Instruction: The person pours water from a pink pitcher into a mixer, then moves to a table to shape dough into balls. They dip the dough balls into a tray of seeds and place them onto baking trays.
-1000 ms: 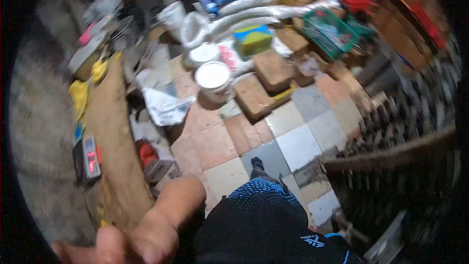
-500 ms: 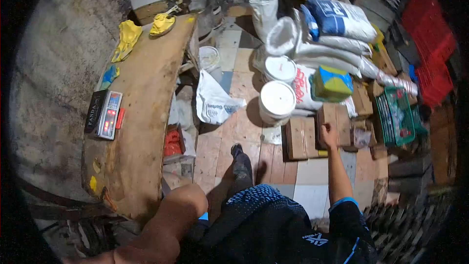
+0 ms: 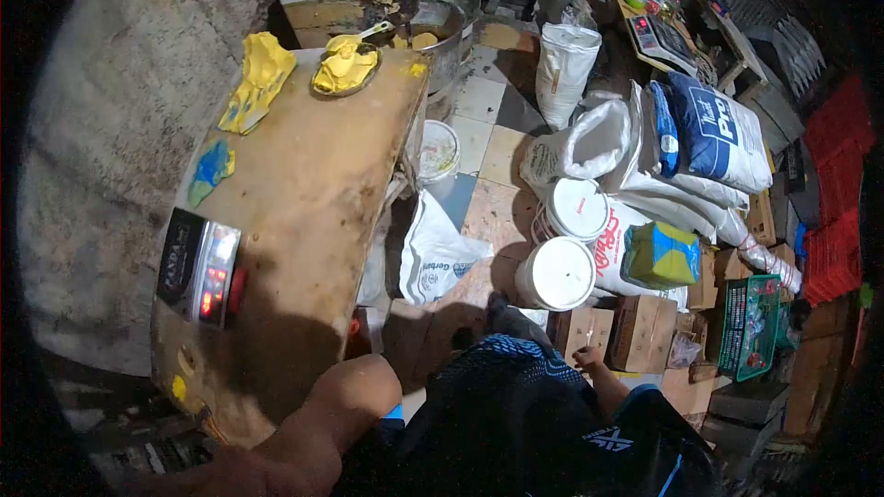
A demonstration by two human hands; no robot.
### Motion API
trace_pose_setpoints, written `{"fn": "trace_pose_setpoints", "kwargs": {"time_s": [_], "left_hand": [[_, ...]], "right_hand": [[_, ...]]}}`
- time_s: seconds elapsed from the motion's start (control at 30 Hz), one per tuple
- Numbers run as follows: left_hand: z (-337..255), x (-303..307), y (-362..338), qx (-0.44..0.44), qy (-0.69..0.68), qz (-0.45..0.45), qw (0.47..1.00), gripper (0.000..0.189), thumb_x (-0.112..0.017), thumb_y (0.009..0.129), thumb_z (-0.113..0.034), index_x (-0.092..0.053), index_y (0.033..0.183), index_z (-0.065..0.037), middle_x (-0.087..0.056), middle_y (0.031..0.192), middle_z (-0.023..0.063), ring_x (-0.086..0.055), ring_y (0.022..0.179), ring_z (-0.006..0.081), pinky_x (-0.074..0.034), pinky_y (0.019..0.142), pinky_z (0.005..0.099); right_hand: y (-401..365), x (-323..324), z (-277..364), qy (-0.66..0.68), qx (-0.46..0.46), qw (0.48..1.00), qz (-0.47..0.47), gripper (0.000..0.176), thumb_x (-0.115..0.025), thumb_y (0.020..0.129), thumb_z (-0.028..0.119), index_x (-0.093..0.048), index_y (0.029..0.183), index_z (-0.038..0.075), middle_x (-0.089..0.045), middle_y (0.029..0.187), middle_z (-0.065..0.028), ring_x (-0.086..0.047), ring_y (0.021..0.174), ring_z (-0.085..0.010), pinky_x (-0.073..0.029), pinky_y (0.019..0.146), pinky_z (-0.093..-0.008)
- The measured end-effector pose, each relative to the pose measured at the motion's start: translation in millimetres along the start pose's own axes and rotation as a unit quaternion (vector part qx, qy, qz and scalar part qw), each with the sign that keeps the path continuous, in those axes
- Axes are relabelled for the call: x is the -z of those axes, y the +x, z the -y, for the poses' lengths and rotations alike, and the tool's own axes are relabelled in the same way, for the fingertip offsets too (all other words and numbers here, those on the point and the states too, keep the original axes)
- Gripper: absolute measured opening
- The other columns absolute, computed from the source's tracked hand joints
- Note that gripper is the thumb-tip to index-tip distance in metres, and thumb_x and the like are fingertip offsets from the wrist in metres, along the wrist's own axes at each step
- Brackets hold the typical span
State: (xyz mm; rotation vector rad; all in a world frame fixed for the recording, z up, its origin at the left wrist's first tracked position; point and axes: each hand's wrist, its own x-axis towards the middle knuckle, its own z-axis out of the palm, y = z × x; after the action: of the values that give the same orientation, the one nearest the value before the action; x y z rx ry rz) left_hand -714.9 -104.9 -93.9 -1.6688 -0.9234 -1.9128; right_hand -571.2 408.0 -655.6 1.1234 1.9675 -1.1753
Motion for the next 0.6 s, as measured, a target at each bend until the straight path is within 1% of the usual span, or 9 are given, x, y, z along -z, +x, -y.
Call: {"fn": "trace_pose_setpoints", "kwargs": {"time_s": [0.17,0.23,0.27,0.33,0.4,0.43,0.47,0.5,0.6], "left_hand": [[106,62,-6,0.038,0.011,-0.019,0.999,0.031,-0.058,0.083,-0.019,-0.049,0.112,-0.014,-0.048,0.111,-0.0011,-0.043,0.104,0.0147,-0.037,0.085,0.0384],[157,85,-9,0.056,0.025,-0.020,0.998,0.027,-0.055,0.084,-0.022,-0.050,0.108,-0.012,-0.048,0.105,0.0002,-0.044,0.099,0.0147,-0.038,0.082,0.0363],[190,100,-7,0.070,0.030,-0.021,0.997,0.025,-0.054,0.084,-0.023,-0.050,0.106,-0.011,-0.048,0.101,0.0009,-0.045,0.096,0.0147,-0.038,0.080,0.0353],[274,134,-5,0.122,0.050,-0.030,0.991,0.024,-0.052,0.085,-0.026,-0.051,0.101,-0.009,-0.049,0.095,0.0022,-0.046,0.090,0.0147,-0.038,0.078,0.0332],[356,169,-24,0.252,0.095,-0.035,0.962,0.025,-0.049,0.086,-0.029,-0.052,0.097,-0.006,-0.050,0.089,0.0035,-0.047,0.085,0.0147,-0.039,0.075,0.0312],[398,193,-46,0.413,0.190,-0.029,0.890,0.027,-0.048,0.087,-0.030,-0.052,0.095,-0.005,-0.050,0.086,0.0042,-0.048,0.082,0.0147,-0.039,0.073,0.0301],[444,214,-77,0.556,0.265,-0.019,0.788,0.029,-0.047,0.087,-0.032,-0.053,0.093,-0.004,-0.050,0.083,0.0049,-0.048,0.080,0.0147,-0.039,0.072,0.0291],[498,206,-93,0.481,0.112,-0.254,0.832,0.023,-0.048,0.087,-0.026,-0.053,0.087,-0.003,-0.049,0.080,0.0017,-0.047,0.079,0.0128,-0.037,0.073,0.0262],[567,251,-263,0.703,0.276,-0.089,0.650,0.022,-0.059,0.082,-0.021,-0.058,0.096,-0.004,-0.049,0.065,0.0025,-0.050,0.062,0.0122,-0.040,0.060,0.0290]], "right_hand": [[16,74,97,-0.020,-0.099,0.995,-0.014,0.022,-0.058,0.078,0.018,-0.062,0.090,0.000,-0.063,0.084,-0.0120,-0.063,0.066,-0.0213,-0.053,0.051,-0.0368],[78,114,109,0.029,-0.060,0.997,-0.049,0.020,-0.059,0.083,0.021,-0.063,0.087,0.002,-0.060,0.068,-0.0126,-0.061,0.054,-0.0242,-0.051,0.046,-0.0371],[176,148,62,0.212,-0.089,0.963,0.138,0.017,-0.060,0.081,0.019,-0.062,0.084,0.003,-0.059,0.067,-0.0106,-0.059,0.051,-0.0236,-0.050,0.045,-0.0353],[240,159,163,-0.053,0.079,0.986,-0.136,0.016,-0.060,0.077,0.018,-0.062,0.071,0.003,-0.059,0.059,-0.0103,-0.058,0.048,-0.0213,-0.045,0.037,-0.0325],[286,182,241,0.090,0.209,0.973,-0.041,0.018,-0.057,0.077,0.016,-0.059,0.063,0.004,-0.058,0.057,-0.0095,-0.059,0.050,-0.0197,-0.046,0.040,-0.0312],[315,184,284,-0.258,0.438,0.831,-0.226,0.019,-0.056,0.079,0.016,-0.057,0.062,0.006,-0.056,0.052,-0.0075,-0.058,0.048,-0.0182,-0.044,0.041,-0.0304],[353,190,330,-0.013,0.260,0.957,-0.125,0.016,-0.055,0.080,0.016,-0.058,0.068,0.005,-0.055,0.053,-0.0061,-0.055,0.046,-0.0167,-0.043,0.041,-0.0311],[330,189,411,-0.074,0.530,0.796,-0.281,0.017,-0.056,0.081,0.018,-0.057,0.073,0.004,-0.054,0.054,-0.0048,-0.053,0.046,-0.0140,-0.041,0.041,-0.0303],[328,207,572,0.000,0.419,0.887,-0.195,0.021,-0.059,0.084,0.019,-0.053,0.075,0.001,-0.057,0.065,-0.0050,-0.052,0.054,-0.0103,-0.042,0.049,-0.0254]]}}
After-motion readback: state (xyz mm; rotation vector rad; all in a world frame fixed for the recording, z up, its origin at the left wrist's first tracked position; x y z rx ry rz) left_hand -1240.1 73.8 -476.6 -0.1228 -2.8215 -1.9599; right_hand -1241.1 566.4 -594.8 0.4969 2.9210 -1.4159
